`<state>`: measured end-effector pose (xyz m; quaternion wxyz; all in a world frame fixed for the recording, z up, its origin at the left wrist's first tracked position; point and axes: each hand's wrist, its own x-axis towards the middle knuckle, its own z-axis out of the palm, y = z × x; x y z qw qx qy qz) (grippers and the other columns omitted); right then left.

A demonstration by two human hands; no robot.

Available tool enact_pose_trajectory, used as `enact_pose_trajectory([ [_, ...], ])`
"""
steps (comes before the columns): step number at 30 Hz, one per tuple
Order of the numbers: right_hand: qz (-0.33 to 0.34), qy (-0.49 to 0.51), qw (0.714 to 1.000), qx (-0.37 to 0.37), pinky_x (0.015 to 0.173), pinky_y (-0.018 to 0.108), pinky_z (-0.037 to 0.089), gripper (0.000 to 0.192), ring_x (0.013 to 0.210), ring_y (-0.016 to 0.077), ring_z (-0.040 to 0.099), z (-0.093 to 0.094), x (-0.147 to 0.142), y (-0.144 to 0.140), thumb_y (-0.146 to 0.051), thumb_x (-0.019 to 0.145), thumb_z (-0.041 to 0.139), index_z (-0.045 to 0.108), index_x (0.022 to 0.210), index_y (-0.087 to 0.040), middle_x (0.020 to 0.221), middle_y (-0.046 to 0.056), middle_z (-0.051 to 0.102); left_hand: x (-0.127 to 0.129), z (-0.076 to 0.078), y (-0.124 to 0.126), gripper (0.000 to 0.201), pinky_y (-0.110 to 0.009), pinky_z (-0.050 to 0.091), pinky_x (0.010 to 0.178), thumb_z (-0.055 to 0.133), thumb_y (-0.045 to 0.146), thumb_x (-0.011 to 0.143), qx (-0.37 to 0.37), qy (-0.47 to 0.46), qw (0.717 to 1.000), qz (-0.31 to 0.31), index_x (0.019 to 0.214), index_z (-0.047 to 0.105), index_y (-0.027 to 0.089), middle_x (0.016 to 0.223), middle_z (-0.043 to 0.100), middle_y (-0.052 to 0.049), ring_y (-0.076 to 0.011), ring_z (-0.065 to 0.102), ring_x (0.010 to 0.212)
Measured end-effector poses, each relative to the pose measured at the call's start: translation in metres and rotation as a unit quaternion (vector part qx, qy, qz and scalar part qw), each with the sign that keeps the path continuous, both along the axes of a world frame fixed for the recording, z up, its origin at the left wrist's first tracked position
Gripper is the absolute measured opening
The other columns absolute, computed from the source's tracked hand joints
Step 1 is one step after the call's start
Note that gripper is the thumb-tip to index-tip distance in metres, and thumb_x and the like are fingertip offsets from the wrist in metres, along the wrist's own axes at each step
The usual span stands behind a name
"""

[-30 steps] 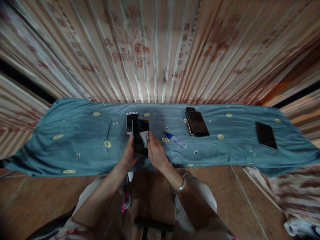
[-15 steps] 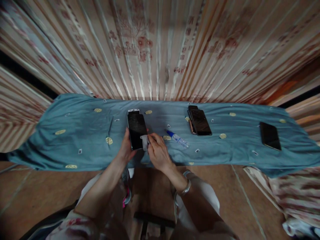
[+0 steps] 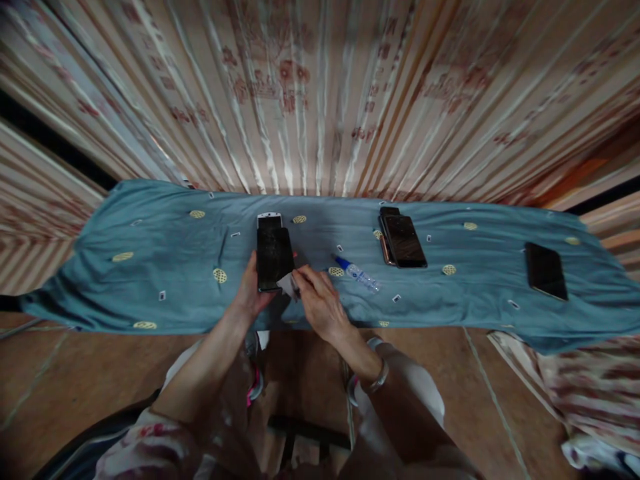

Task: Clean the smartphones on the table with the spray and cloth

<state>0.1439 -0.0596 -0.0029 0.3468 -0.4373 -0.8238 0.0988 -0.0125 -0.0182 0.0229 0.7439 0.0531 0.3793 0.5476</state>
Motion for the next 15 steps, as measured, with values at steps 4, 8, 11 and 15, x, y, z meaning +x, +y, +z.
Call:
enact_pose_trajectory([
  [4,0.016,-0.027,0.999,0.042,0.094,0.039,0.05,0.045,0.107,0.0227,0.057,0.002,-0.001,-0.003,-0.012,0.096,0.04,0.049,0.139,-0.022,0.123,0.011,0.061,0.002,-0.002,0.0,0.06,-0.035,0.055,0.08,0.025,0.05,0.097,-0.003,-0.003,1.0,0.0,0.112,0.066,0.008,0.084,0.075,-0.012,-0.0228,0.071,0.08],
  [8,0.015,-0.055,0.996,0.068,0.096,0.041,0.049,0.045,0.109,0.0236,0.056,0.0,-0.005,-0.004,-0.01,0.095,0.042,0.05,0.138,-0.02,0.122,0.012,0.063,0.003,-0.003,-0.001,0.059,-0.035,0.056,0.074,0.028,0.05,0.096,-0.008,-0.007,1.0,0.004,0.111,0.066,0.008,0.083,0.075,-0.012,-0.0225,0.07,0.072],
  [11,0.024,-0.072,0.995,0.063,0.095,0.042,0.049,0.044,0.11,0.0247,0.057,-0.002,-0.01,-0.007,-0.011,0.095,0.041,0.052,0.137,-0.019,0.124,0.013,0.062,0.004,-0.008,-0.001,0.059,-0.03,0.056,0.065,0.031,0.052,0.096,-0.006,-0.01,1.0,-0.019,0.109,0.067,0.007,0.081,0.074,-0.011,-0.019,0.068,0.063],
  [15,0.033,-0.07,0.995,0.056,0.093,0.041,0.051,0.041,0.109,0.0246,0.058,0.001,-0.018,-0.011,-0.012,0.096,0.039,0.055,0.133,-0.018,0.123,0.013,0.063,0.005,-0.016,0.0,0.061,-0.026,0.054,0.058,0.031,0.054,0.095,-0.029,-0.023,0.998,-0.051,0.107,0.068,0.006,0.075,0.073,-0.01,-0.0169,0.067,0.058],
])
